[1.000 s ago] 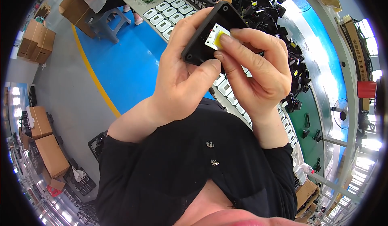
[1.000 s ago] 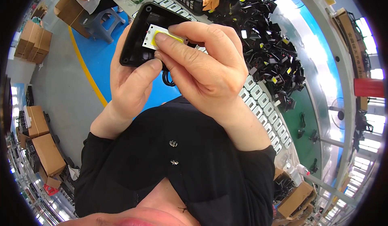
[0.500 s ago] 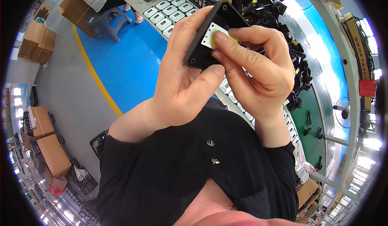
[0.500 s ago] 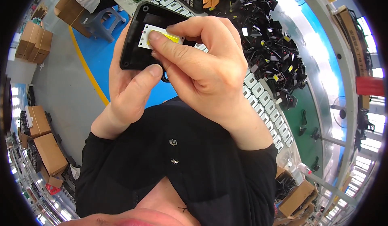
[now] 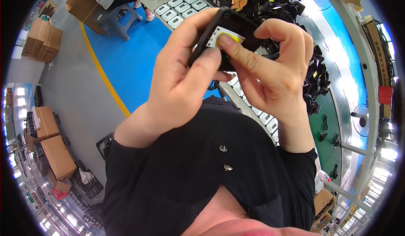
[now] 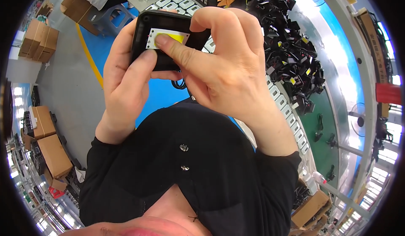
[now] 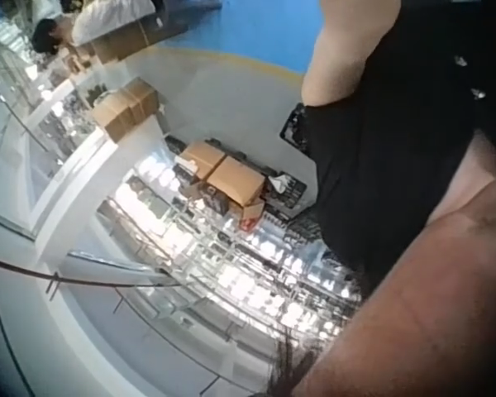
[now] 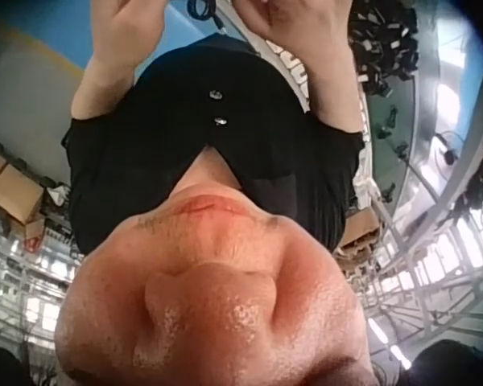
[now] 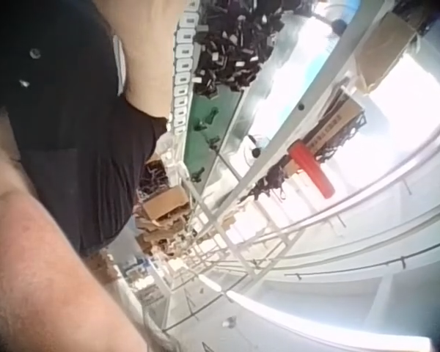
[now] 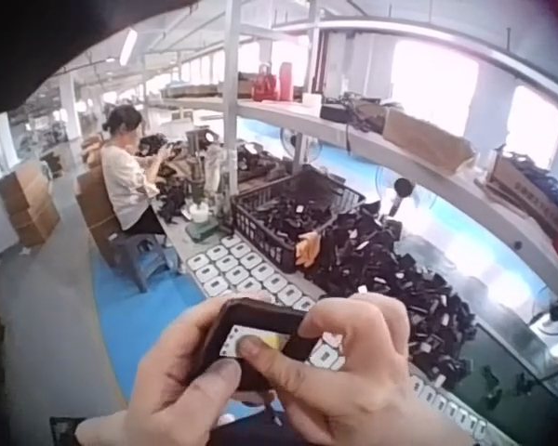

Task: Assembling small LED light modules into plastic fixture housings on a manufacturing line.

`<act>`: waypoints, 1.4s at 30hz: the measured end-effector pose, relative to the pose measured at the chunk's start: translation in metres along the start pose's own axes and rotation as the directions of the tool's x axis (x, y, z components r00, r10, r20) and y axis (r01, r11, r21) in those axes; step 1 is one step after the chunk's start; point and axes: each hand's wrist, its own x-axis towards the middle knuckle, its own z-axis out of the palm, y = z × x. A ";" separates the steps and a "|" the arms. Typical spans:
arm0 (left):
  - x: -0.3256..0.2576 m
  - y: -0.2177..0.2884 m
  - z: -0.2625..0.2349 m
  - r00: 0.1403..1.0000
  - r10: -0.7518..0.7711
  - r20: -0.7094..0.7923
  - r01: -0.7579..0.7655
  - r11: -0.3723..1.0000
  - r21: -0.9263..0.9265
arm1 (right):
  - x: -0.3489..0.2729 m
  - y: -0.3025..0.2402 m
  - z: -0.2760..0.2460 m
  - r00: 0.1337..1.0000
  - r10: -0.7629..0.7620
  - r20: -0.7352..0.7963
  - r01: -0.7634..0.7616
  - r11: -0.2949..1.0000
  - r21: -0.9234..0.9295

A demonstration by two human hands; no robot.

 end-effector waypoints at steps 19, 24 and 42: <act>0.005 -0.030 -0.002 0.830 0.557 0.033 -0.537 0.781 0.319 | -0.009 -0.006 0.027 0.801 0.542 0.254 -0.501 0.373 0.781; 0.010 -0.033 -0.001 0.776 0.631 -0.010 -0.588 0.729 0.352 | -0.001 -0.016 0.022 0.847 0.524 0.090 -0.452 0.621 0.640; -0.058 -0.047 -0.091 0.985 -0.013 -0.173 0.096 0.870 0.483 | 0.003 0.095 0.162 0.306 0.489 0.817 -0.807 -0.322 0.495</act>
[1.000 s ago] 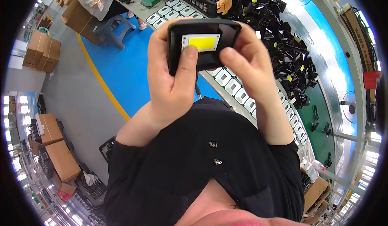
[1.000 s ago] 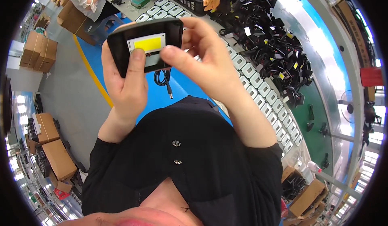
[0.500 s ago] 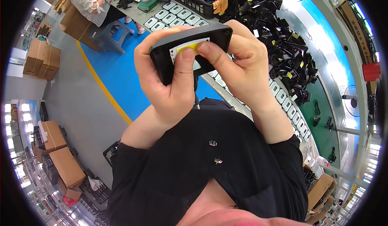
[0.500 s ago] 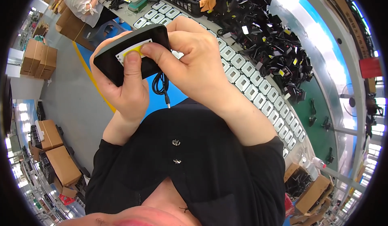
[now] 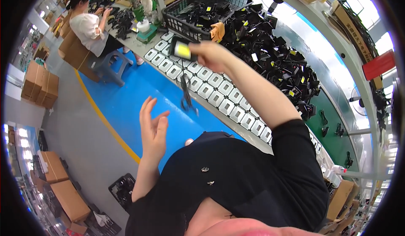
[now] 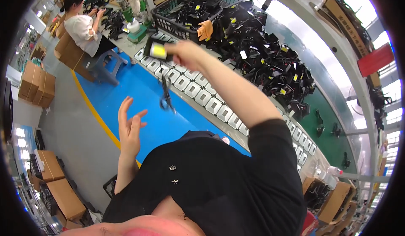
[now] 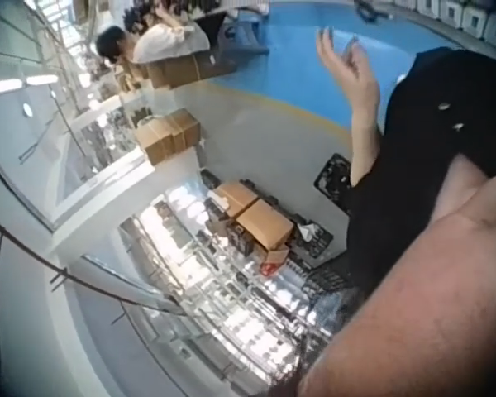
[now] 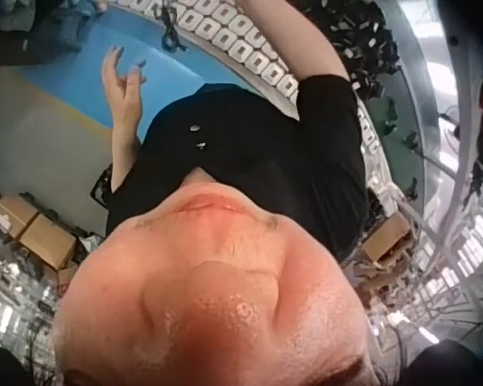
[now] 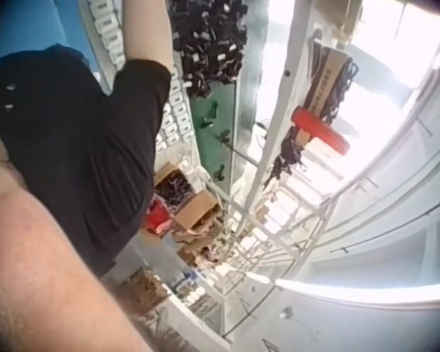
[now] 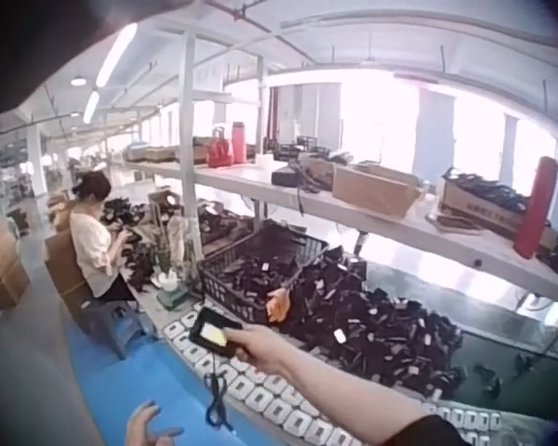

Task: Assembling small LED light modules into plastic fixture housings on a manufacturing line.

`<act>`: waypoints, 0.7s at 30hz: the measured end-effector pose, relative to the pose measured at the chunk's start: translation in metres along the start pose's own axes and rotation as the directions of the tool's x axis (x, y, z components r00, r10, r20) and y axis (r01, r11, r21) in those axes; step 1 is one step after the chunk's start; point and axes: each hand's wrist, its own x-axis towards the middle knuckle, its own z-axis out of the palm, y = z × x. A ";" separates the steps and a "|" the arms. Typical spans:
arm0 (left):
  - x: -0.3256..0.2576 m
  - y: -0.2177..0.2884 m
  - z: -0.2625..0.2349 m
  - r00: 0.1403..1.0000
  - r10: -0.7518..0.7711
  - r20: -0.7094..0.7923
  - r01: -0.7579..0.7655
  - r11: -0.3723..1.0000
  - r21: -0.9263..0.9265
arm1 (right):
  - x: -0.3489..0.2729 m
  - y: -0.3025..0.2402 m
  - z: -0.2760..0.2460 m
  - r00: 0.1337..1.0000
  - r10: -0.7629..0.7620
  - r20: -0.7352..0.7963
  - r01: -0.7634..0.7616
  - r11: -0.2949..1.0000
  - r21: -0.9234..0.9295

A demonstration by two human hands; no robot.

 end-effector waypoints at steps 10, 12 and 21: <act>0.006 -0.020 0.008 0.969 -0.245 0.018 0.242 0.964 0.108 | 0.047 0.006 -0.090 0.988 -0.099 -0.121 0.109 0.991 0.077; 0.008 -0.014 0.016 0.958 -0.285 0.034 0.278 0.951 0.137 | 0.005 0.027 -0.112 0.993 -0.022 -0.115 0.019 1.000 -0.021; 0.044 -0.007 0.106 0.867 -0.371 0.332 0.294 0.920 0.260 | -0.267 0.178 -0.414 0.250 -0.047 -0.967 0.027 0.999 -0.041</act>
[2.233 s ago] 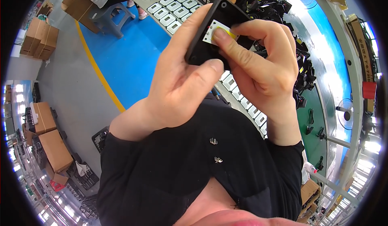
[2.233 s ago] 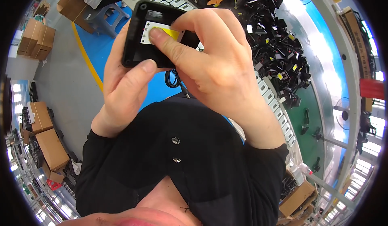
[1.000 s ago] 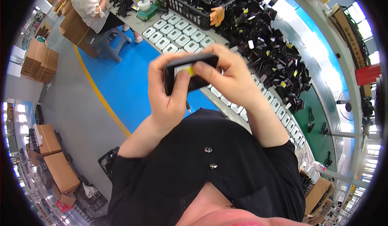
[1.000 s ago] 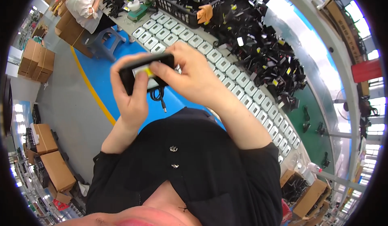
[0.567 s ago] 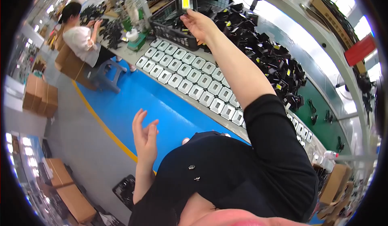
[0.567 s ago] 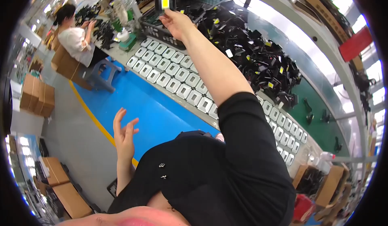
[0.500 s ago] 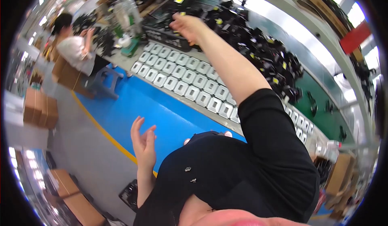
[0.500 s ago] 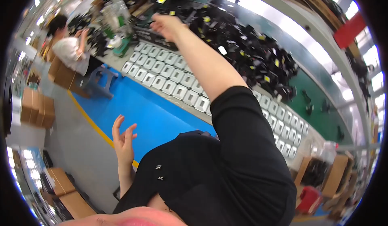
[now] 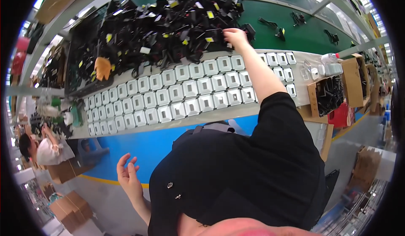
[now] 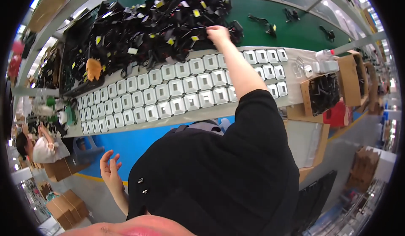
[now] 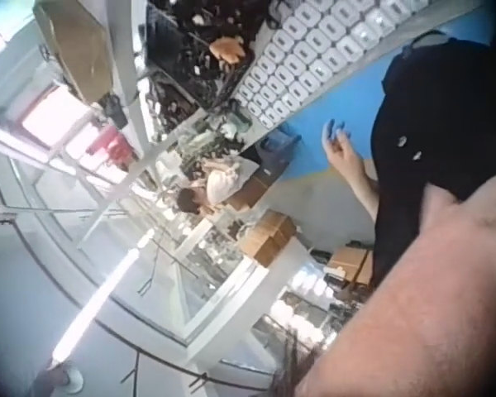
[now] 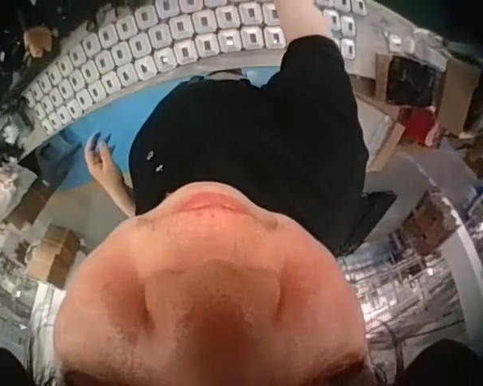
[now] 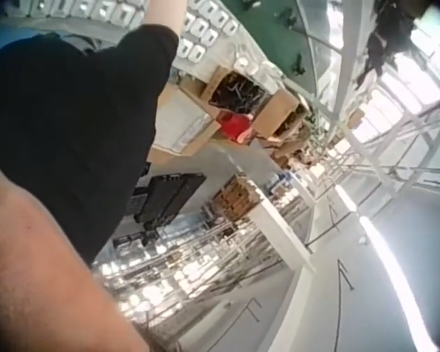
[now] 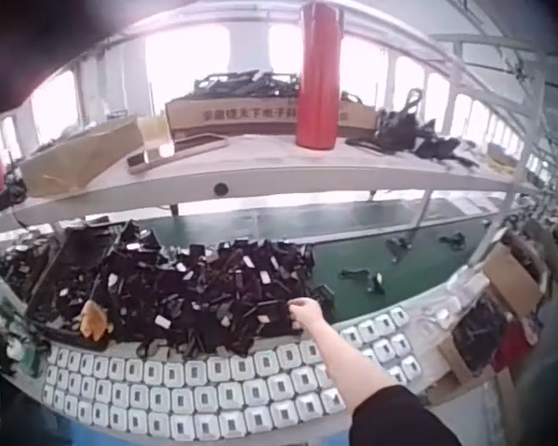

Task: Assembling small LED light modules into plastic fixture housings on a manufacturing line.

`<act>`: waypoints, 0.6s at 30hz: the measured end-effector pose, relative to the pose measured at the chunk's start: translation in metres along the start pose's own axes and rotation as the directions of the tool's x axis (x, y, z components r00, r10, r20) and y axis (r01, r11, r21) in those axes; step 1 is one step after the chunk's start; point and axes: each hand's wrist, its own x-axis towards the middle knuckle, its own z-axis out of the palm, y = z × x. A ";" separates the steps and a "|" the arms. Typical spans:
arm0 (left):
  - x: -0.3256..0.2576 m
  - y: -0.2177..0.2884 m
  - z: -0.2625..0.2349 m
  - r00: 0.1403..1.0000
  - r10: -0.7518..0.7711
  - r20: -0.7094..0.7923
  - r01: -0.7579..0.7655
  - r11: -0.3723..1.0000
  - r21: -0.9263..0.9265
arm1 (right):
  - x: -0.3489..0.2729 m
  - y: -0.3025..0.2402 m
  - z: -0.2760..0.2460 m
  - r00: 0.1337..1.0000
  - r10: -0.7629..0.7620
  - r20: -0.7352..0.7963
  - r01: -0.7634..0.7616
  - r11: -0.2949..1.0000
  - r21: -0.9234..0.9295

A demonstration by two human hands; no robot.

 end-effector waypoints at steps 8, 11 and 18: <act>0.013 0.029 0.077 0.993 -0.089 0.080 0.081 0.992 0.098 | 0.082 0.089 -0.204 0.836 0.130 -0.532 -0.493 0.605 -0.626; 0.017 0.036 0.098 0.989 -0.116 0.090 0.104 0.986 0.131 | 0.097 0.095 -0.224 0.861 0.102 -0.499 -0.466 0.555 -0.690; 0.035 0.058 0.135 0.985 -0.122 0.123 0.099 0.979 0.179 | 0.163 0.158 -0.266 0.946 0.003 -0.323 -0.246 0.654 -0.715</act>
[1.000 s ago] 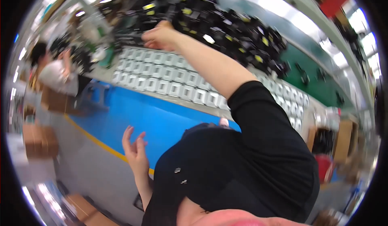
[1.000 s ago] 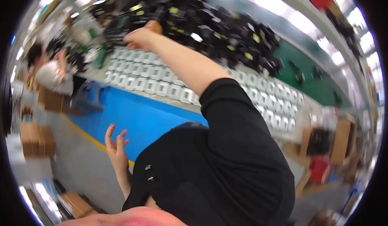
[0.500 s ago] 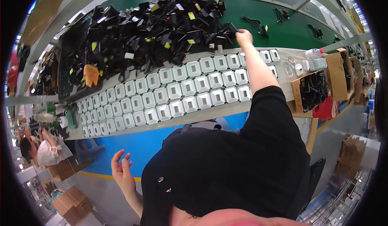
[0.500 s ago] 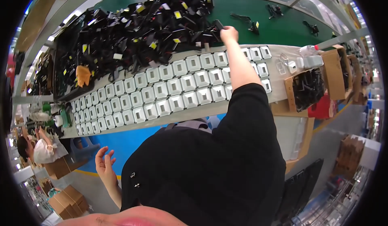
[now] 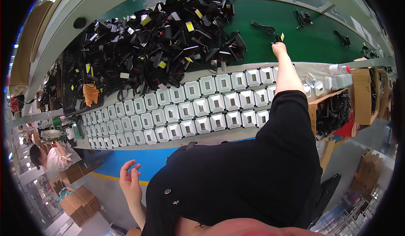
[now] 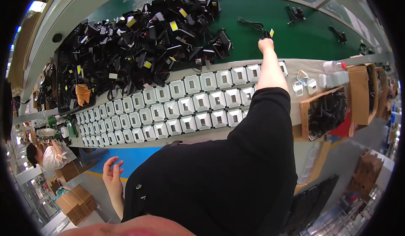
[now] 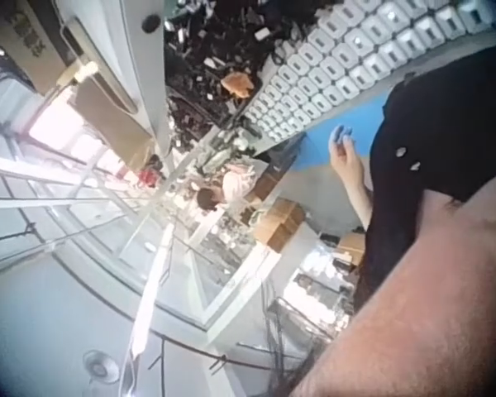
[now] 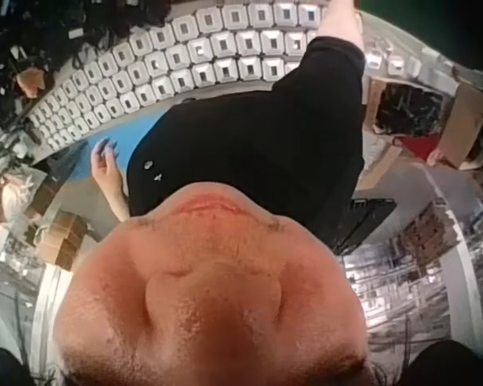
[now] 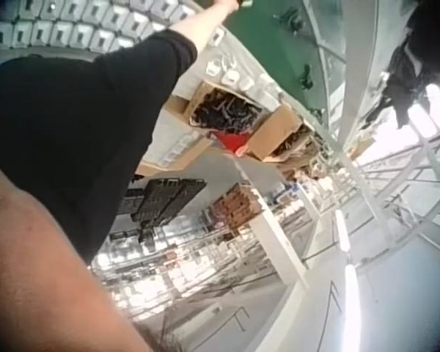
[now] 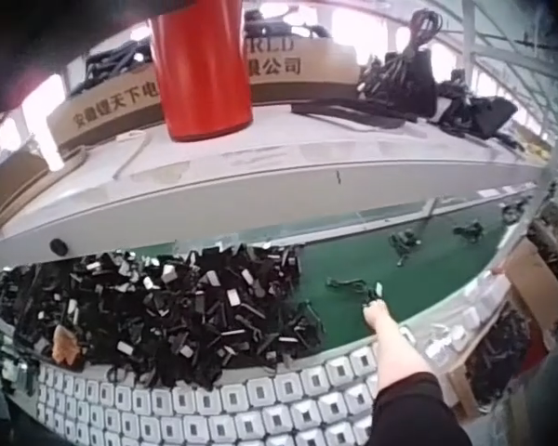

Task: Assembling small LED light modules into plastic fixture housings on a manufacturing line.

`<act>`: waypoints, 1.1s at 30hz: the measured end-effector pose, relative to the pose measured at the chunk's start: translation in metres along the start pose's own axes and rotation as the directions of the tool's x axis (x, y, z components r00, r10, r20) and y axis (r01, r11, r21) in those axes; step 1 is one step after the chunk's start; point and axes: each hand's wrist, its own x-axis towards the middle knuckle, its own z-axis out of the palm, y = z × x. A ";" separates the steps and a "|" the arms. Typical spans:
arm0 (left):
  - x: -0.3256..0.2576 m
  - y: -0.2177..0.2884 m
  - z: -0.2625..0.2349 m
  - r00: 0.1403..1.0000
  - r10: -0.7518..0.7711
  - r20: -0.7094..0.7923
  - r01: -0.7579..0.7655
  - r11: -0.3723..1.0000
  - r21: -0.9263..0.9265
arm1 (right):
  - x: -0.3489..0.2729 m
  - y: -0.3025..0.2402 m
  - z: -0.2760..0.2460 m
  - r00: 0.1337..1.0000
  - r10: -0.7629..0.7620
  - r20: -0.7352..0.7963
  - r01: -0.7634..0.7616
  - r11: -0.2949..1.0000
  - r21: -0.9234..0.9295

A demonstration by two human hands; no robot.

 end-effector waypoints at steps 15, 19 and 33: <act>0.009 0.007 -0.049 0.974 0.225 0.005 -0.218 0.950 -0.222 | -0.300 -0.277 -0.154 0.346 -0.856 -0.384 0.934 0.277 0.224; 0.002 0.016 -0.078 0.909 0.416 0.034 -0.367 0.835 -0.409 | -0.407 -0.338 -0.157 0.043 -0.946 -0.320 0.957 -0.053 0.285; -0.068 -0.056 -0.172 0.875 0.352 -0.331 -0.432 0.263 -0.863 | -0.679 -0.432 -0.084 -0.509 -0.841 -0.185 0.607 -0.503 0.615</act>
